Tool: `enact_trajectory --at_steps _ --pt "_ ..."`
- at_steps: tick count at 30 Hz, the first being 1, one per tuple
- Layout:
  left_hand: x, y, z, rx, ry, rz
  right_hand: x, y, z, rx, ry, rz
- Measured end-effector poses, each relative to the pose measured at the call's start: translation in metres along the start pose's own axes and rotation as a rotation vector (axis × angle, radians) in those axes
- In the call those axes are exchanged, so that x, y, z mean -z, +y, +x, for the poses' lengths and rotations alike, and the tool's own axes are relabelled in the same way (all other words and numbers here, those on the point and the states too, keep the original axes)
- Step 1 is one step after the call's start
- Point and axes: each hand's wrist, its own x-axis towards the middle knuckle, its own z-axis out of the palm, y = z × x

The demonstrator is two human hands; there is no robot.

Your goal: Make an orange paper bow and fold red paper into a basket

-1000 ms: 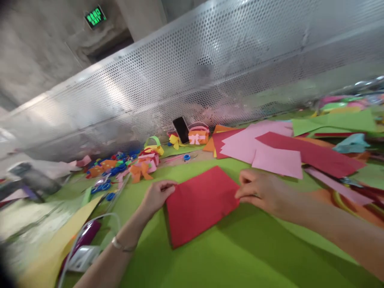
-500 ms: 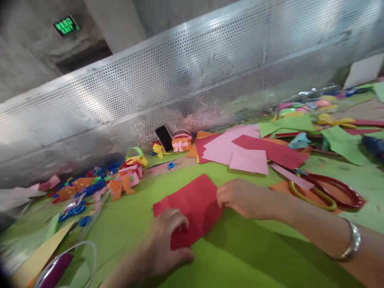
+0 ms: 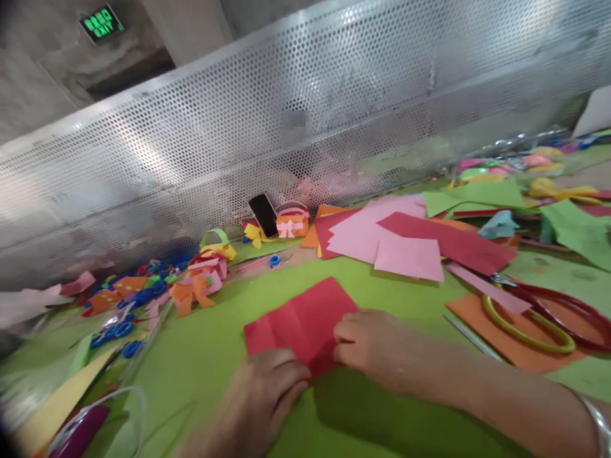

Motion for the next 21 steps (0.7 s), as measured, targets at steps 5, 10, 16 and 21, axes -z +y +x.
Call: enact_trajectory --at_steps 5,10,16,21 --pt "0.004 -0.006 0.005 0.141 -0.055 -0.08 -0.003 0.006 0.006 -0.175 0.025 0.072" --pt "0.008 -0.001 0.0 0.282 -0.014 -0.123 -0.005 0.015 0.006 -0.224 -0.001 0.074" --pt "0.008 0.001 -0.003 0.332 -0.026 -0.117 -0.011 0.018 0.002 -0.285 -0.015 0.136" --pt "0.008 0.001 -0.004 0.424 -0.03 -0.124 -0.008 0.013 0.005 -0.403 -0.004 0.21"
